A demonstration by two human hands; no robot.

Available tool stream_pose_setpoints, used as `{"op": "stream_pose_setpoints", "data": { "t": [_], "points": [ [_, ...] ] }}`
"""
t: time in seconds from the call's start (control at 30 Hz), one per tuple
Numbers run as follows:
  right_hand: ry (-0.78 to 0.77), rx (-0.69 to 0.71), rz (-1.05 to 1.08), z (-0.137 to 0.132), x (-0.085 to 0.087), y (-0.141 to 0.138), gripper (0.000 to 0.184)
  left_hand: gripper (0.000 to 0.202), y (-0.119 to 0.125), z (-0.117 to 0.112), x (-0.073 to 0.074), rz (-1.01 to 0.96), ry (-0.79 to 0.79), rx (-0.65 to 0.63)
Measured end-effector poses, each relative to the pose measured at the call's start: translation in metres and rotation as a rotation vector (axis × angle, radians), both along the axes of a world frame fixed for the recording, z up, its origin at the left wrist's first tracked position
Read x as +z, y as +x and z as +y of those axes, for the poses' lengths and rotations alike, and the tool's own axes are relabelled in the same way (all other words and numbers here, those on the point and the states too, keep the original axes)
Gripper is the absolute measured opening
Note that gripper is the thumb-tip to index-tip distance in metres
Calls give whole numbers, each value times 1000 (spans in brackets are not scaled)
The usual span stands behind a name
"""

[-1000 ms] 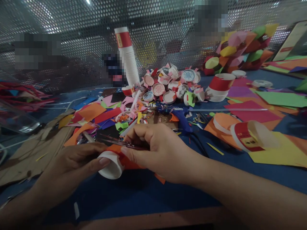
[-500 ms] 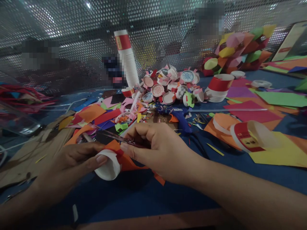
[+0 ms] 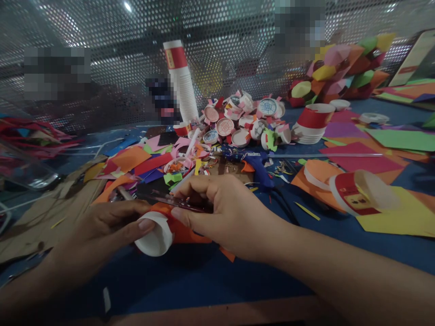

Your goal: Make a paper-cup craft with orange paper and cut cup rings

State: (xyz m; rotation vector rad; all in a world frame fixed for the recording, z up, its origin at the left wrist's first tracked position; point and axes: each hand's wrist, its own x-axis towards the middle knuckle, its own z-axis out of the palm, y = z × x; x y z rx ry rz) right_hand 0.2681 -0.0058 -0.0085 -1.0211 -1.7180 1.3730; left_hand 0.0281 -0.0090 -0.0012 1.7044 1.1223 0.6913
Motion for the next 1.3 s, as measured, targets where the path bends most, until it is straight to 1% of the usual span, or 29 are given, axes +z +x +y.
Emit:
{"op": "stream_pose_setpoints", "data": {
  "t": [0.17,0.23,0.37,0.53,0.6,0.7,0.83,1.0,1.17,1.3],
  "points": [
    [-96,25,-10,1,-3,2,17,12,-1,-1,-1,38,63,6],
    [-110,40,5,2,-2,2,20,12,-1,-2,0,54,83,14],
    [-93,49,-33,1,-4,2,20,14,-3,-1,0,62,96,0],
    [-71,57,-69,2,-7,1,23,17,-4,0,1,56,77,-17],
    [-74,56,-58,2,-5,1,23,18,-3,0,2,61,88,-18],
    [-67,41,-30,3,-2,0,22,22,-2,-1,3,76,101,14],
    [-69,28,10,2,1,0,25,25,-1,0,3,60,69,28],
    [-36,32,40,2,0,2,22,17,-1,2,2,-14,26,16],
    [17,-79,108,3,3,5,25,18,-3,1,1,-69,-30,86],
    [-4,-90,140,2,8,5,30,18,-4,5,-2,-96,-42,126]
  ]
}}
